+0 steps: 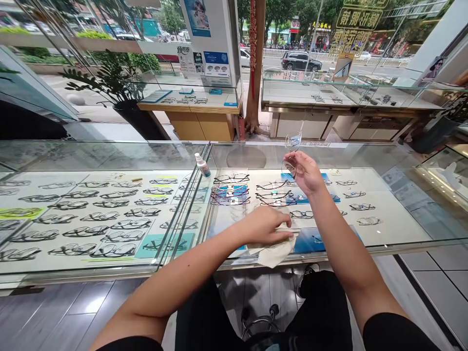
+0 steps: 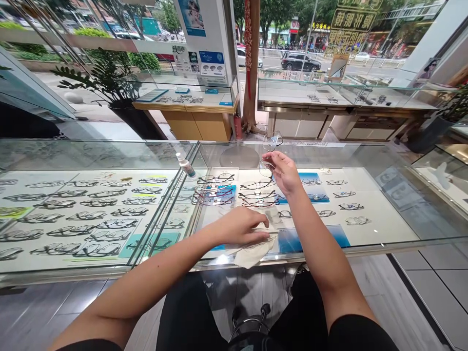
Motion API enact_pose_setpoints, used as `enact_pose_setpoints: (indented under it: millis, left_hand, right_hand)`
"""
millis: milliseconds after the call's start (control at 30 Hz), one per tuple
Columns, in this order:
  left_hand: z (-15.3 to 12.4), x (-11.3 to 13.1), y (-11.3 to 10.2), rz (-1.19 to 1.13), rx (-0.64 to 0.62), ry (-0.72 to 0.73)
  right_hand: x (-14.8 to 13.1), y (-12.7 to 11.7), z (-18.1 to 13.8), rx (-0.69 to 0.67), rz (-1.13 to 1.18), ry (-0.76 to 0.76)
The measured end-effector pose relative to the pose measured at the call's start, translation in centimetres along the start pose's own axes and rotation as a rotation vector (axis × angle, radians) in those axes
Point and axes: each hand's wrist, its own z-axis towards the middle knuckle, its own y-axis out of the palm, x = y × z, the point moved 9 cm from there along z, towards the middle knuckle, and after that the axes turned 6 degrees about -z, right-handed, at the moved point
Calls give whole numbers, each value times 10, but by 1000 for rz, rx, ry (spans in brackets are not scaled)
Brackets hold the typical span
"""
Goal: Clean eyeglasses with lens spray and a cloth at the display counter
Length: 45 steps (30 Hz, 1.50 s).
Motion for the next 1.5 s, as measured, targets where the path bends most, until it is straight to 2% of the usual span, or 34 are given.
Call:
enact_pose_setpoints:
  millis: [133,233,367,500,633,800,867,967,1067,1300,1500]
  left_hand:
    - [3,-10,23,159,-143,-94]
    - [4,-5,22,131,-136,-46]
    - [4,0,10,-105,-74,10]
    - [3,-9,-6,-470,-30,-64]
    - [-1,-26,-34,-821,140,-136]
    - [-13,-64,-63,-1228,493,-252]
    - [-18,-75,-72,-1306,615,-256]
    - [-23,-83,-83,-1302,728,-248]
    - [-24,-86,-86,-1286,764,-255]
    - [-18,-85,-81,-1206,732,-242]
    - [-14,-72,-79,-1139,647,-196]
  right_hand:
    - [1,3,-2,-18,-5,19]
    - [2,5,-3,-23,5,27]
    - [2,7,-4,-17,5,34]
    - [2,7,-4,-6,9,37]
    - [1,6,-4,3,-2,36]
    - [-3,7,-6,-7,3,32]
    - [-6,9,-8,-24,3,33]
    - [-11,14,-12,-50,19,33]
    - [-12,18,-16,-62,29,40]
    - [-5,29,-18,-97,45,62]
    - [1,40,-23,-139,29,95]
